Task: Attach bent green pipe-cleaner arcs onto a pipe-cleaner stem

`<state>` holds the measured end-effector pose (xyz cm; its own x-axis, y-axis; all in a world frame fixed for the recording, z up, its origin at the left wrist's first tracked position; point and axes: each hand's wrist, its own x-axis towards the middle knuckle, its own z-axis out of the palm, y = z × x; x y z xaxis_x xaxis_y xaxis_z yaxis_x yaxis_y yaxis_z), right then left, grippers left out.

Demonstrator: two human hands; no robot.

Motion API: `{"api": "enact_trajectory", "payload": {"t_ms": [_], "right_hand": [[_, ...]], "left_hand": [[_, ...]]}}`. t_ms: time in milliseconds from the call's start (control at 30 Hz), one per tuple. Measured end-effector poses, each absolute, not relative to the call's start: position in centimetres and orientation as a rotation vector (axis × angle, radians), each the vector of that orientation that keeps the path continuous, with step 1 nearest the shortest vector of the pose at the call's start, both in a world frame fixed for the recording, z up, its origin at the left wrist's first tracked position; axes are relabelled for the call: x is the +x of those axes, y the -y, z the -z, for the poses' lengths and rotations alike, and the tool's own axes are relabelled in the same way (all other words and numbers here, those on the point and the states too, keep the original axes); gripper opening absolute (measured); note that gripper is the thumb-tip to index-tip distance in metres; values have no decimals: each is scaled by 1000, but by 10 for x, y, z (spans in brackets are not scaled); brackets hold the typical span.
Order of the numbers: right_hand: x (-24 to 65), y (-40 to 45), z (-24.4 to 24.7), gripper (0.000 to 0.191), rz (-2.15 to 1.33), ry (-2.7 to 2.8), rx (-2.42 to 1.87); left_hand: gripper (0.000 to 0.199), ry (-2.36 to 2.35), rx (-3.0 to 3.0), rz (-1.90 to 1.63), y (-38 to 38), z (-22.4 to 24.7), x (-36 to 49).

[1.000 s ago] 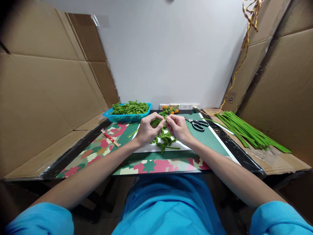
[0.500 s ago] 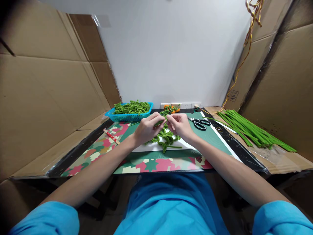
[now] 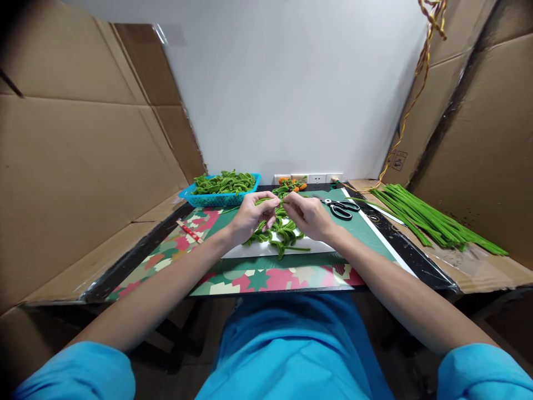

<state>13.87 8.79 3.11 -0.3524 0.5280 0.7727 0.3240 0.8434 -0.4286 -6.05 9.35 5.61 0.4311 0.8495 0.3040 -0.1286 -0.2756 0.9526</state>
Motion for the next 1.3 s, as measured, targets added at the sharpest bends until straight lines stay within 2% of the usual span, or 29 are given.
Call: {"api": "enact_trajectory", "payload": {"t_ms": [67, 167, 267, 400, 500, 633, 733, 800, 933, 1000, 1100, 1200, 1300], "right_hand": [[141, -88, -31, 26, -125, 1966, -638], [139, -88, -33, 33, -172, 1924, -661], [134, -87, -35, 41, -409, 1845, -676], [126, -87, -37, 48, -936, 1618, -628], [124, -87, -39, 51, -1320, 1441, -581], [128, -91, -40, 50, -1638, 1306, -596], [133, -95, -42, 51, -1773, 1266, -622], [136, -96, -44, 50, -1818, 1283, -648], [137, -92, -47, 48, -1660, 1415, -667], [137, -89, -48, 47, -1403, 1506, -646], [136, -89, -45, 45, -882, 1687, -684], [137, -90, -42, 42, -501, 1785, -737], [137, -90, -40, 39, -481, 1798, -727]], "left_hand": [[34, -665, 1506, -1054, -92, -58, -60], [36, -667, 1480, -1029, -91, -60, -60], [37, -664, 1500, -1009, -90, -59, -59], [36, -696, 1650, -1092, -89, -54, -56], [32, -774, 1944, -1216, -88, -52, -56], [20, -746, 2712, -1351, -92, -55, -66], [26, -575, 3225, -1151, -98, -58, -77], [29, -513, 3329, -1062, -100, -59, -81], [25, -717, 2942, -1224, -97, -55, -76], [28, -830, 2520, -1226, -94, -53, -70], [40, -784, 1936, -999, -94, -52, -62], [43, -694, 1631, -907, -96, -51, -59], [43, -686, 1582, -933, -97, -49, -58]]}}
